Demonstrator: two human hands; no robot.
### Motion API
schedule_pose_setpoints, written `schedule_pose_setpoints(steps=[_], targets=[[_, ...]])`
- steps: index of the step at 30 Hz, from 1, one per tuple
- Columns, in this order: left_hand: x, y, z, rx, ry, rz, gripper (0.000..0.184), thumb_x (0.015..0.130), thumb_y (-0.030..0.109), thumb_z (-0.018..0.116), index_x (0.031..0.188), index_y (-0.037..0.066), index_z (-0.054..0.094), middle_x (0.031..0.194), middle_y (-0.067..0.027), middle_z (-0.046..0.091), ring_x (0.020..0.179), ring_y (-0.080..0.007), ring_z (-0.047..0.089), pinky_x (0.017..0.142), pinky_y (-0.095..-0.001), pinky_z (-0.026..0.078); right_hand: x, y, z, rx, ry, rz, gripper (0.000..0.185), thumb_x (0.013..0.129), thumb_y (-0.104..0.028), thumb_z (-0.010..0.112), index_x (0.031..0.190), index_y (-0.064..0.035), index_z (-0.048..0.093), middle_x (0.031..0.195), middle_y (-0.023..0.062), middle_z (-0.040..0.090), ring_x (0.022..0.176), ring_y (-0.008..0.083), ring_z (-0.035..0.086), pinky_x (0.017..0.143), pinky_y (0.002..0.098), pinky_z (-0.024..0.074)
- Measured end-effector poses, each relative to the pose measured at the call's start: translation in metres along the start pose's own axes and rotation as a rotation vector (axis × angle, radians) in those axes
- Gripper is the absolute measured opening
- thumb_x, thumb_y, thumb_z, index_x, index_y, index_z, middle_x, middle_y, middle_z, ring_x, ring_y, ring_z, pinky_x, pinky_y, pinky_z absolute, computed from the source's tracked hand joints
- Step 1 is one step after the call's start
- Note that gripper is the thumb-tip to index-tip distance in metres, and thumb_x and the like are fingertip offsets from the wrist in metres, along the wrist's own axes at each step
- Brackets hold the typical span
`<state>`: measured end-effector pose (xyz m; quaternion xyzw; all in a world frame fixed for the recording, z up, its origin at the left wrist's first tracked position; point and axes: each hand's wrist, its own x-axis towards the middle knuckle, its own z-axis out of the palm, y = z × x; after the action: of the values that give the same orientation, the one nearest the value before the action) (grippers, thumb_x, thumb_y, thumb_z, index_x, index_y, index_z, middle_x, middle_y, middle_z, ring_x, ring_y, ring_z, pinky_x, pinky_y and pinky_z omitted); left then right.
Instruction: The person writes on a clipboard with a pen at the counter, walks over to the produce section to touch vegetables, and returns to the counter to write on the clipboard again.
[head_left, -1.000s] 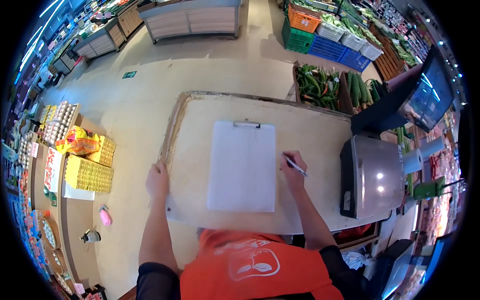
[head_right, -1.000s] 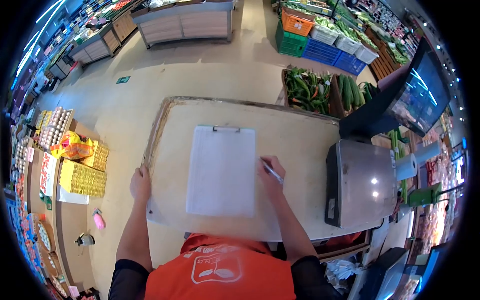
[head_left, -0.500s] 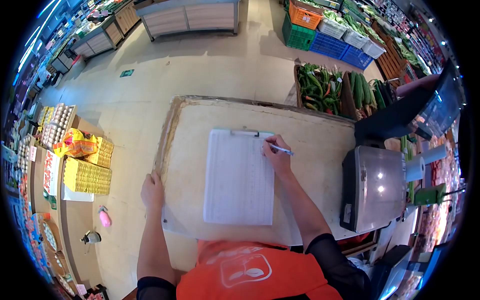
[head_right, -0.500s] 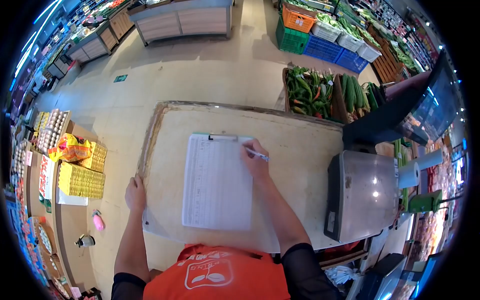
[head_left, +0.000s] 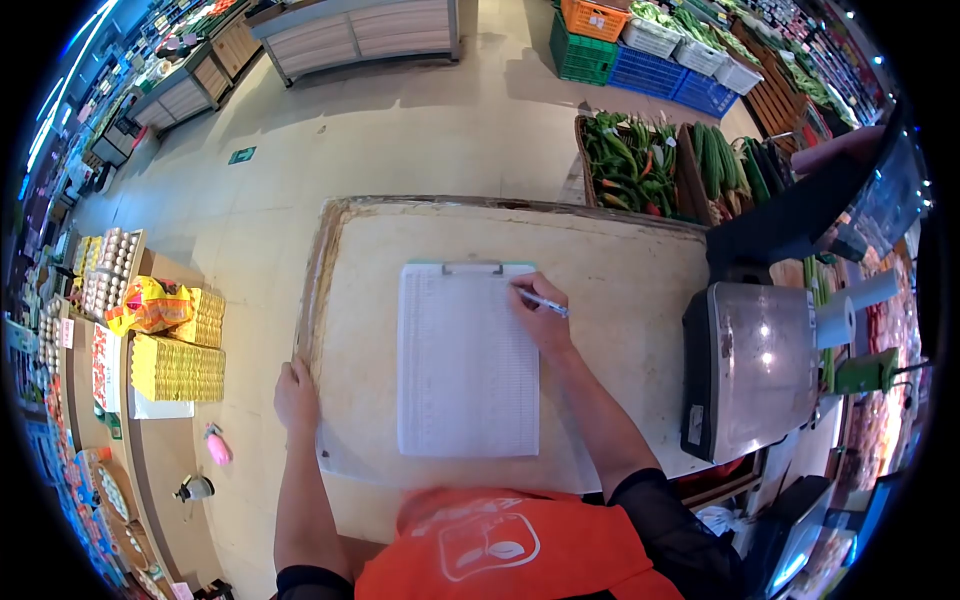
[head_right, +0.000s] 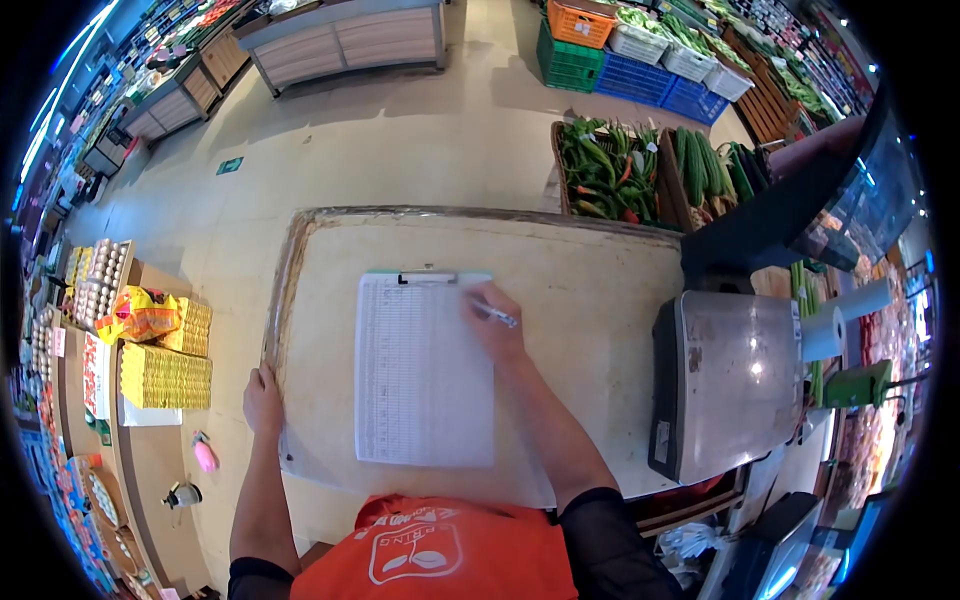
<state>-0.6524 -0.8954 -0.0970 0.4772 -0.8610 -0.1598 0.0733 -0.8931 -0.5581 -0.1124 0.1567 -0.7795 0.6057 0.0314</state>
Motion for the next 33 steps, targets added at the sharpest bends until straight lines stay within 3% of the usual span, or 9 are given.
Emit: schedule_pose_setpoints(steps=[11, 14, 29, 32, 33], targets=[[-0.0012, 0.002, -0.0026, 0.009, -0.008, -0.002, 0.047, 0.104, 0.042, 0.04, 0.091, 0.002, 0.061, 0.088, -0.0248, 0.067, 0.083, -0.045, 0.063, 0.072, -0.0541, 0.047, 0.0, -0.0006, 0.0012, -0.014, 0.007, -0.019, 0.01, 0.089, -0.006, 0.073, 0.095, -0.0013, 0.067, 0.074, -0.0021, 0.063, 0.064, 0.0029, 0.051, 0.058, 0.0209, 0.044], [-0.0006, 0.002, -0.0019, 0.011, -0.007, -0.006, 0.047, 0.104, 0.042, 0.04, 0.091, 0.002, 0.061, 0.088, -0.0249, 0.067, 0.083, -0.045, 0.063, 0.072, -0.0539, 0.047, 0.0, -0.0029, -0.0024, -0.032, -0.041, 0.074, 0.015, 0.086, -0.006, 0.073, 0.1, -0.0035, 0.069, 0.093, 0.0105, 0.073, 0.091, 0.0177, 0.073, 0.075, 0.0304, 0.0601], [-0.0031, 0.0059, -0.0052, 0.002, 0.005, 0.008, 0.048, 0.104, 0.042, 0.04, 0.089, 0.002, 0.06, 0.086, -0.0253, 0.066, 0.081, -0.0453, 0.063, 0.071, -0.0538, 0.047, 0.0, -0.0032, -0.0024, -0.017, -0.048, 0.106, 0.015, 0.086, -0.006, 0.073, 0.1, -0.0034, 0.068, 0.095, 0.0098, 0.073, 0.092, 0.0168, 0.072, 0.077, 0.0297, 0.0593], [-0.0021, 0.0042, -0.0035, 0.0, 0.009, 0.015, 0.048, 0.104, 0.042, 0.04, 0.089, 0.002, 0.06, 0.086, -0.0253, 0.067, 0.081, -0.0451, 0.063, 0.071, -0.0538, 0.047, -0.0005, -0.0029, 0.0009, 0.029, 0.011, 0.015, 0.008, 0.088, -0.005, 0.072, 0.093, -0.0025, 0.066, 0.075, -0.0028, 0.063, 0.064, 0.0021, 0.052, 0.059, 0.0201, 0.0443], [-0.0018, 0.0033, -0.0027, -0.003, 0.01, 0.017, 0.048, 0.104, 0.042, 0.04, 0.089, 0.002, 0.06, 0.086, -0.0253, 0.067, 0.081, -0.045, 0.063, 0.071, -0.0537, 0.047, -0.0002, -0.0006, 0.0004, 0.003, -0.001, 0.035, 0.01, 0.088, -0.006, 0.073, 0.095, -0.0029, 0.067, 0.08, 0.0012, 0.066, 0.071, 0.0065, 0.058, 0.064, 0.023, 0.0489]])
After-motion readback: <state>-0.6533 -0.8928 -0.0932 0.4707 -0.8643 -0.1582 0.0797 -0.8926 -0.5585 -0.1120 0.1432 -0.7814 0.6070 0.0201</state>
